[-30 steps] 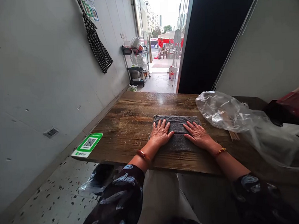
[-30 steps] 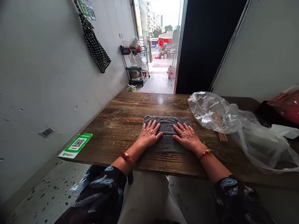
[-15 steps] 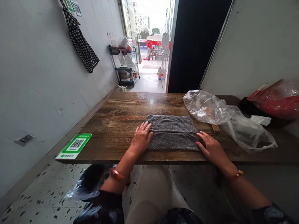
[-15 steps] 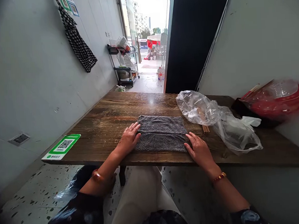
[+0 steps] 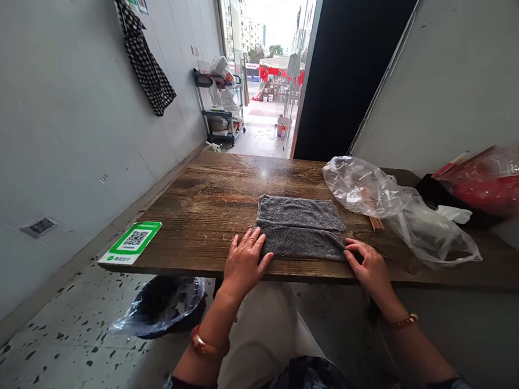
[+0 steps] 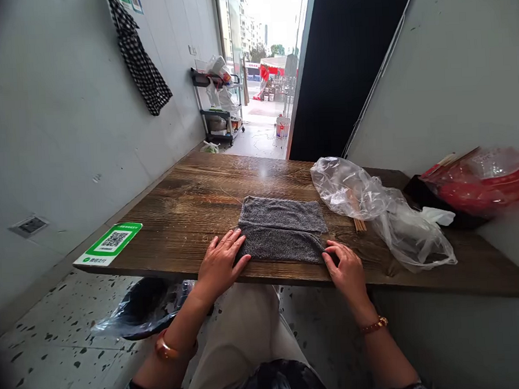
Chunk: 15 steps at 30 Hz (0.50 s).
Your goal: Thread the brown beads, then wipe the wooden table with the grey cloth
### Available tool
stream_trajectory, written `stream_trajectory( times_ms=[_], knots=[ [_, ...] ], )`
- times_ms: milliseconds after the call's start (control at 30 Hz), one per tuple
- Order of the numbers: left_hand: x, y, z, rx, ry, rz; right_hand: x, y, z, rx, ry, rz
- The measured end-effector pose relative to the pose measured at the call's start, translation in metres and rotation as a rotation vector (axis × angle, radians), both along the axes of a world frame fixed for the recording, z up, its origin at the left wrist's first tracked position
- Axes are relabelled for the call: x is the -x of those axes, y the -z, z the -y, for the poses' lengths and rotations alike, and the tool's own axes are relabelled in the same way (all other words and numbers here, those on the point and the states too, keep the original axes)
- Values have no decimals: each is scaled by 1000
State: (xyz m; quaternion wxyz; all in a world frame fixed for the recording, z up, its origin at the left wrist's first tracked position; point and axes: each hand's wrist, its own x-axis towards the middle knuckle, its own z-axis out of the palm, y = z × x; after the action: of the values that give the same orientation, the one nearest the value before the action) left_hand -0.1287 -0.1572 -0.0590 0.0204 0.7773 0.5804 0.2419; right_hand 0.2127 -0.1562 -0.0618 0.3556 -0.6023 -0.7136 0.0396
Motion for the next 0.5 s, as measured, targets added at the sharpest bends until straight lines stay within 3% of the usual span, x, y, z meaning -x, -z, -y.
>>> stream_trajectory(
  times_ms=[133, 267, 433, 500],
  knots=[
    [-1, 1, 2, 22, -29, 18, 14, -12, 1, 84, 72, -305],
    [2, 2, 1, 23, -19, 113, 43, -24, -12, 93, 5, -600],
    [13, 9, -4, -4, -62, 461, 113, -47, -31, 68, -142, -670],
    [16, 11, -6, -19, -96, 627, 149, -58, -33, 155, -271, -645]
  ],
)
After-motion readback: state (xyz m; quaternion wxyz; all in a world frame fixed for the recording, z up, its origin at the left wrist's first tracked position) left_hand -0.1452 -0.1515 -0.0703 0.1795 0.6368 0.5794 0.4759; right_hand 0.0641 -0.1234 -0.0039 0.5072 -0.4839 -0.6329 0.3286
